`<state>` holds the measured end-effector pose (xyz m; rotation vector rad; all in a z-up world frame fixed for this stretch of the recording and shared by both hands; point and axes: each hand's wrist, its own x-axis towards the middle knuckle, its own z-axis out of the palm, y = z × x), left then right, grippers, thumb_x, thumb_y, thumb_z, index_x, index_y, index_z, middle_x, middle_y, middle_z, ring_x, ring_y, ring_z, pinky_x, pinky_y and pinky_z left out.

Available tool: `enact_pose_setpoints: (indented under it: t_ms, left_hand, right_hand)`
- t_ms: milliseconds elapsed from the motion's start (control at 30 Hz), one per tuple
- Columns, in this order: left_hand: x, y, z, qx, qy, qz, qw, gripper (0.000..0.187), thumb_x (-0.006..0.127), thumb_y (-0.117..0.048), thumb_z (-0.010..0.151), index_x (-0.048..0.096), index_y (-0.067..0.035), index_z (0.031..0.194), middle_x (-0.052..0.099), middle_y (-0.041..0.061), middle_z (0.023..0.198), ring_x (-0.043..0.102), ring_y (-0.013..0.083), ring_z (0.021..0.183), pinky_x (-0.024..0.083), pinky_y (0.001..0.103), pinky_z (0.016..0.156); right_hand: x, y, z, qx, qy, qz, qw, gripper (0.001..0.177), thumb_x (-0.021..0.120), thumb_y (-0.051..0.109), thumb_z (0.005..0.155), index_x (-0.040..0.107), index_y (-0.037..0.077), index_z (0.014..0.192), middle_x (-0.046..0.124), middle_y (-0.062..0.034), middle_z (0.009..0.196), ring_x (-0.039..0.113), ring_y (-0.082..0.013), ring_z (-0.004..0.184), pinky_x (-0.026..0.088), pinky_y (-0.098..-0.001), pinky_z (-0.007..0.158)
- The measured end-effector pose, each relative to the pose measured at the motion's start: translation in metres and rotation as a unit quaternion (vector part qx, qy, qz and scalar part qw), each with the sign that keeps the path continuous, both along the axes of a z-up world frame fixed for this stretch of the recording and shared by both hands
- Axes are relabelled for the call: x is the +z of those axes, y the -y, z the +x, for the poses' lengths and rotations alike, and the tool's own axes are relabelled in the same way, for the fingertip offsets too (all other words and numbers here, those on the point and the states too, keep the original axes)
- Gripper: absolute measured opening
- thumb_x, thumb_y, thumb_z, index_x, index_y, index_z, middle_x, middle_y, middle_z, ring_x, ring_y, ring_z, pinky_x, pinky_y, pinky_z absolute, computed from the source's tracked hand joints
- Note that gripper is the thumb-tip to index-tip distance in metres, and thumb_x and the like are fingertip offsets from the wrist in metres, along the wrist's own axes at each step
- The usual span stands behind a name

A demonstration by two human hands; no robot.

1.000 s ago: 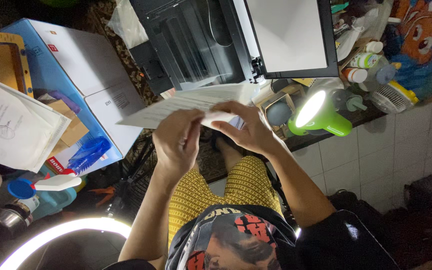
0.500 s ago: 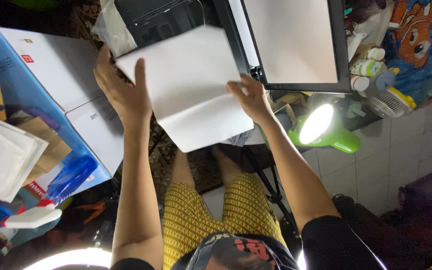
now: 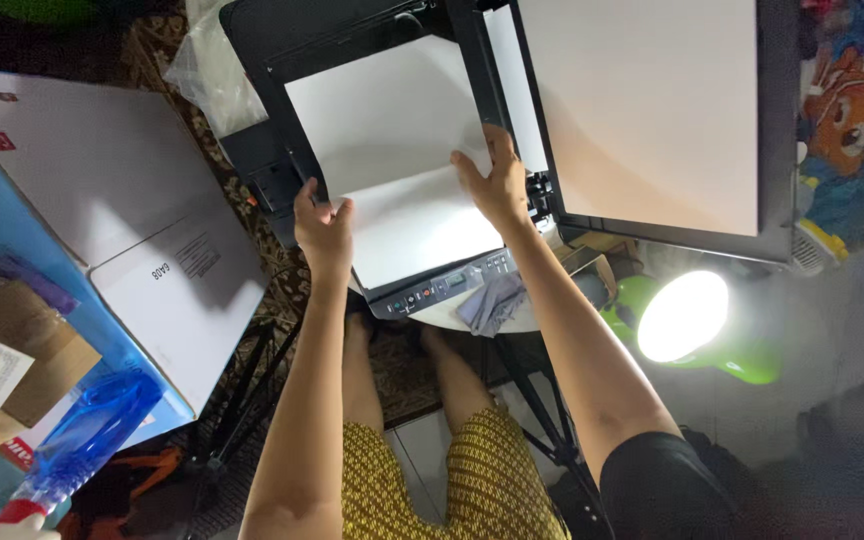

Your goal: The person wipes the printer's exterior and scanner glass with a cloth, then places sheets of paper on the scanner bed to scan them. The person handles the printer lid and paper sheets throughout the clip.

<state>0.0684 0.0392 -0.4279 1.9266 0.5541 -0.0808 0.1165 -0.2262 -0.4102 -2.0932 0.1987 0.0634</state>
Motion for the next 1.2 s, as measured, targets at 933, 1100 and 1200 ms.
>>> enact_pose_setpoints:
  t_ms: [933, 1100, 1200]
  left_hand:
    - [0.013, 0.024, 0.006, -0.096, 0.035, 0.285, 0.953, 0.051, 0.06, -0.029, 0.106, 0.045, 0.008, 0.138, 0.07, 0.03, 0.113, 0.074, 0.0398, 0.098, 0.066, 0.038, 0.071]
    - [0.012, 0.027, 0.007, -0.106, 0.022, 0.284, 0.953, 0.045, 0.062, -0.025, 0.107, 0.051, 0.007, 0.136, 0.07, 0.028, 0.116, 0.074, 0.0406, 0.097, 0.066, 0.039, 0.071]
    - [0.011, 0.027, 0.01, -0.109, 0.02, 0.286, 0.952, 0.045, 0.062, -0.024, 0.107, 0.05, 0.008, 0.135, 0.07, 0.029, 0.117, 0.075, 0.0401, 0.097, 0.066, 0.039, 0.071]
  right_hand:
    - [-0.04, -0.055, 0.044, 0.186, -0.001, -0.389, 0.902, 0.066, 0.038, 0.043, 0.115, 0.015, 0.007, 0.165, 0.012, -0.0159, 0.172, 0.014, -0.0322, 0.16, 0.016, -0.0474, 0.132]
    - [-0.052, -0.047, 0.039, 0.167, 0.029, -0.386, 0.907, 0.064, 0.038, 0.042, 0.116, 0.016, 0.009, 0.166, 0.014, -0.014, 0.173, 0.016, -0.0318, 0.161, 0.018, -0.0491, 0.133]
    - [-0.057, -0.047, 0.038, 0.161, 0.049, -0.384, 0.908, 0.064, 0.038, 0.043, 0.116, 0.017, 0.008, 0.166, 0.014, -0.0144, 0.173, 0.016, -0.0321, 0.161, 0.019, -0.0495, 0.133]
